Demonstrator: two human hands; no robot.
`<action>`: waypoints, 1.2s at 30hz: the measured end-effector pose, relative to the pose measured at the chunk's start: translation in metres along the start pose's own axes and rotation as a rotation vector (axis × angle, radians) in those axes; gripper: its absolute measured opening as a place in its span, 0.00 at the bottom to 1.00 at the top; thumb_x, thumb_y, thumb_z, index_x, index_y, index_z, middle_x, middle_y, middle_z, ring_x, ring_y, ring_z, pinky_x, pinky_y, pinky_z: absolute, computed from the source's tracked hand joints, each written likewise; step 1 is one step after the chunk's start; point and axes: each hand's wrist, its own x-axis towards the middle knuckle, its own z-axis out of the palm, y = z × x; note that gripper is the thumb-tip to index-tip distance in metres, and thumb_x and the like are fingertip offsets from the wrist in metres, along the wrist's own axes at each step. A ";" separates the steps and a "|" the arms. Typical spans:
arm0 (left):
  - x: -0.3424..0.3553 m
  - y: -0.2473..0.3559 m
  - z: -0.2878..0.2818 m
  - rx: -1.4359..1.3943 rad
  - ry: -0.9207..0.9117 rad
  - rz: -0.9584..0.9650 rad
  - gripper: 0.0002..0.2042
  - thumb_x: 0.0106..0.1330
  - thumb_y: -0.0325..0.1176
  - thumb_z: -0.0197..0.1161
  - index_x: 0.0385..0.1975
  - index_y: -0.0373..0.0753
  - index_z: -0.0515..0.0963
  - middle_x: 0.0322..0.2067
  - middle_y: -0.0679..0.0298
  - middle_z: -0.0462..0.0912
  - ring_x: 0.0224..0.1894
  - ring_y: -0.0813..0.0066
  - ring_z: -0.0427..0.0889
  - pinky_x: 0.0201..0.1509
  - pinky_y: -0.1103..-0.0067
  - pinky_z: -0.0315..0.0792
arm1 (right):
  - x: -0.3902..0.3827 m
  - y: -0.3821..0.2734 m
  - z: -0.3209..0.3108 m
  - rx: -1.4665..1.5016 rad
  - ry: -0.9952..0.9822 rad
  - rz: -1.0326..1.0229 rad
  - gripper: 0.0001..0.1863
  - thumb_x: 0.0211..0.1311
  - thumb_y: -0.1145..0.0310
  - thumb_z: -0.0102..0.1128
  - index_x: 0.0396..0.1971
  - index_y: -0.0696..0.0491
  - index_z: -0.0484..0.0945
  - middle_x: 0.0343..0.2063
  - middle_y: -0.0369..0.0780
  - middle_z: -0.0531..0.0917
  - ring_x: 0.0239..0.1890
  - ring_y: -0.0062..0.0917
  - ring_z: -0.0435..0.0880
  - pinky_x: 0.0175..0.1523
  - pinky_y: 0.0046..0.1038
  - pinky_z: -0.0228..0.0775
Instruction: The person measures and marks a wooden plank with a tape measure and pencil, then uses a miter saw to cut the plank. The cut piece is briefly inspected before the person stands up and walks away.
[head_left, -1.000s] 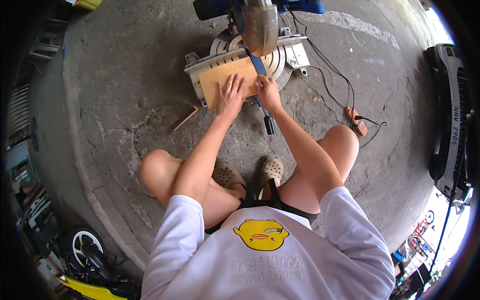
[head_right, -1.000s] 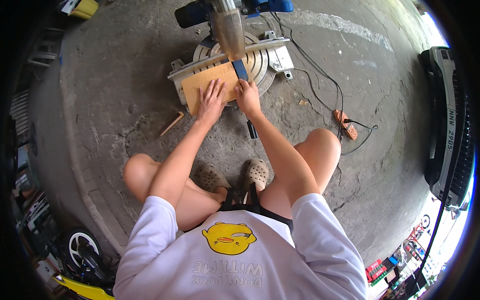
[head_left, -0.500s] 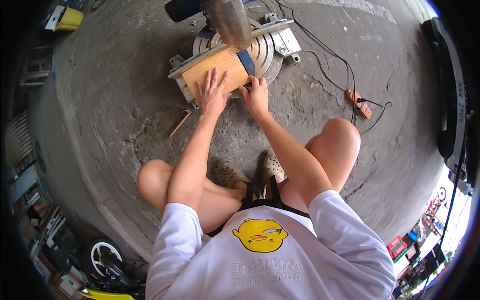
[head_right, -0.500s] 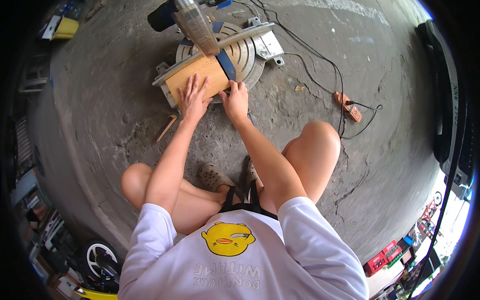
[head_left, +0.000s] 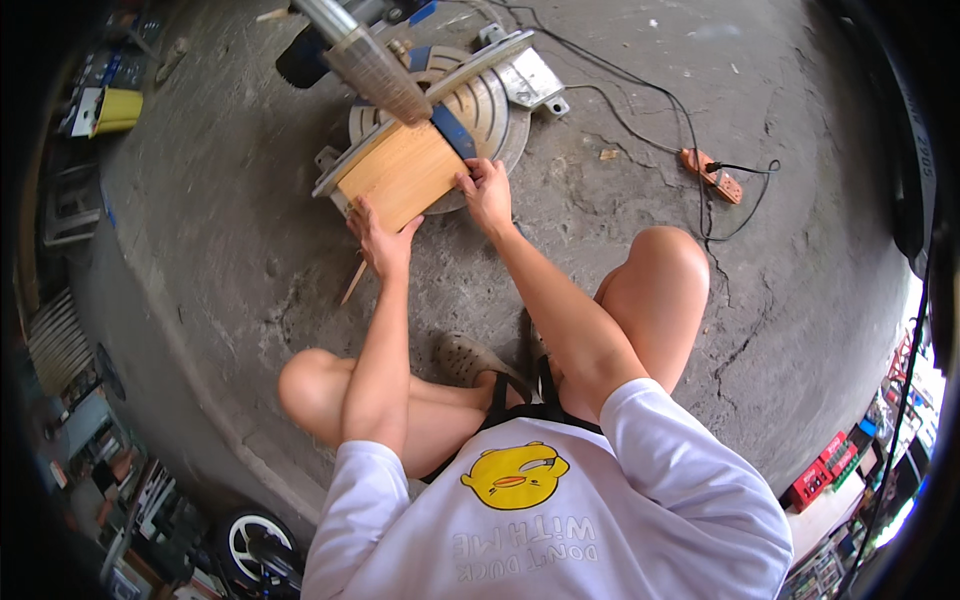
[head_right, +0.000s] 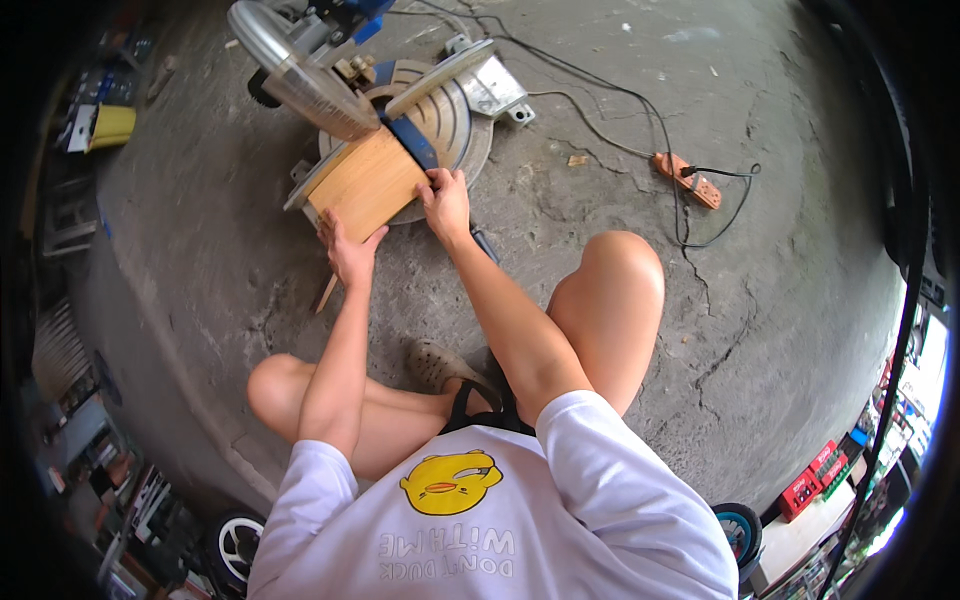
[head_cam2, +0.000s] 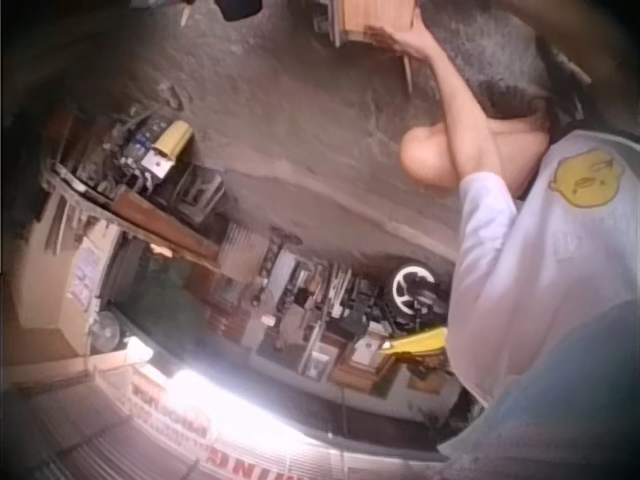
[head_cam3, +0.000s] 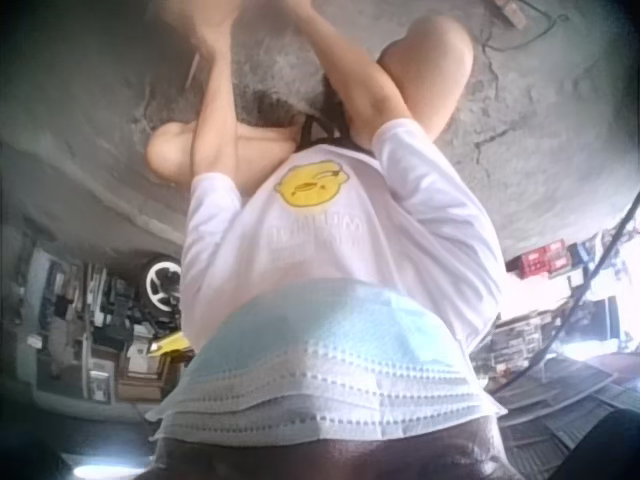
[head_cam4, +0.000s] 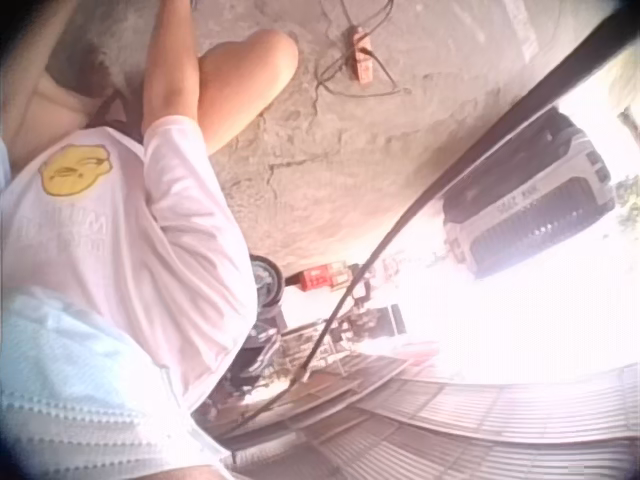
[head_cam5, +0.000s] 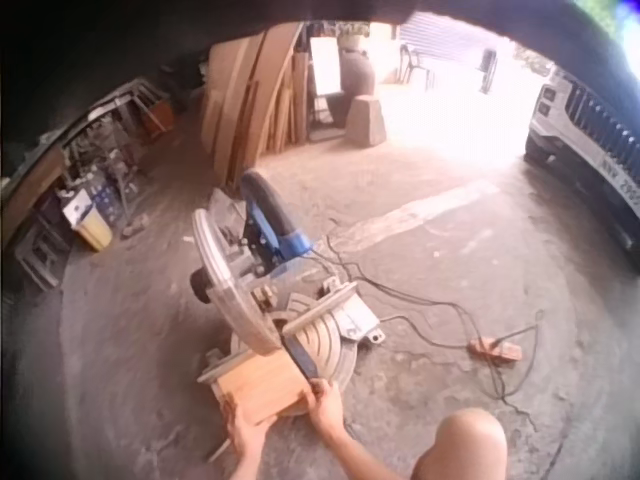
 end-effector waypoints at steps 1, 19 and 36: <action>0.004 0.001 0.002 -0.020 0.013 0.054 0.55 0.39 0.48 0.84 0.69 0.34 0.60 0.67 0.42 0.65 0.70 0.39 0.58 0.74 0.59 0.56 | 0.008 -0.002 -0.006 -0.005 0.041 -0.008 0.15 0.59 0.68 0.68 0.43 0.59 0.80 0.35 0.47 0.78 0.36 0.37 0.80 0.45 0.36 0.74; 0.020 0.018 0.004 0.402 -0.378 0.005 0.58 0.47 0.47 0.79 0.76 0.56 0.45 0.77 0.53 0.38 0.77 0.47 0.42 0.74 0.47 0.50 | 0.137 -0.345 -0.062 -0.443 -0.007 -0.709 0.32 0.62 0.63 0.61 0.63 0.58 0.64 0.47 0.53 0.75 0.42 0.50 0.82 0.44 0.45 0.76; -0.003 0.158 -0.183 -0.277 -0.771 0.610 0.11 0.67 0.31 0.61 0.46 0.37 0.82 0.19 0.55 0.79 0.32 0.58 0.84 0.36 0.66 0.76 | 0.122 -0.357 -0.082 -0.592 -0.069 -0.695 0.38 0.55 0.77 0.56 0.69 0.54 0.58 0.43 0.54 0.74 0.36 0.46 0.85 0.39 0.43 0.79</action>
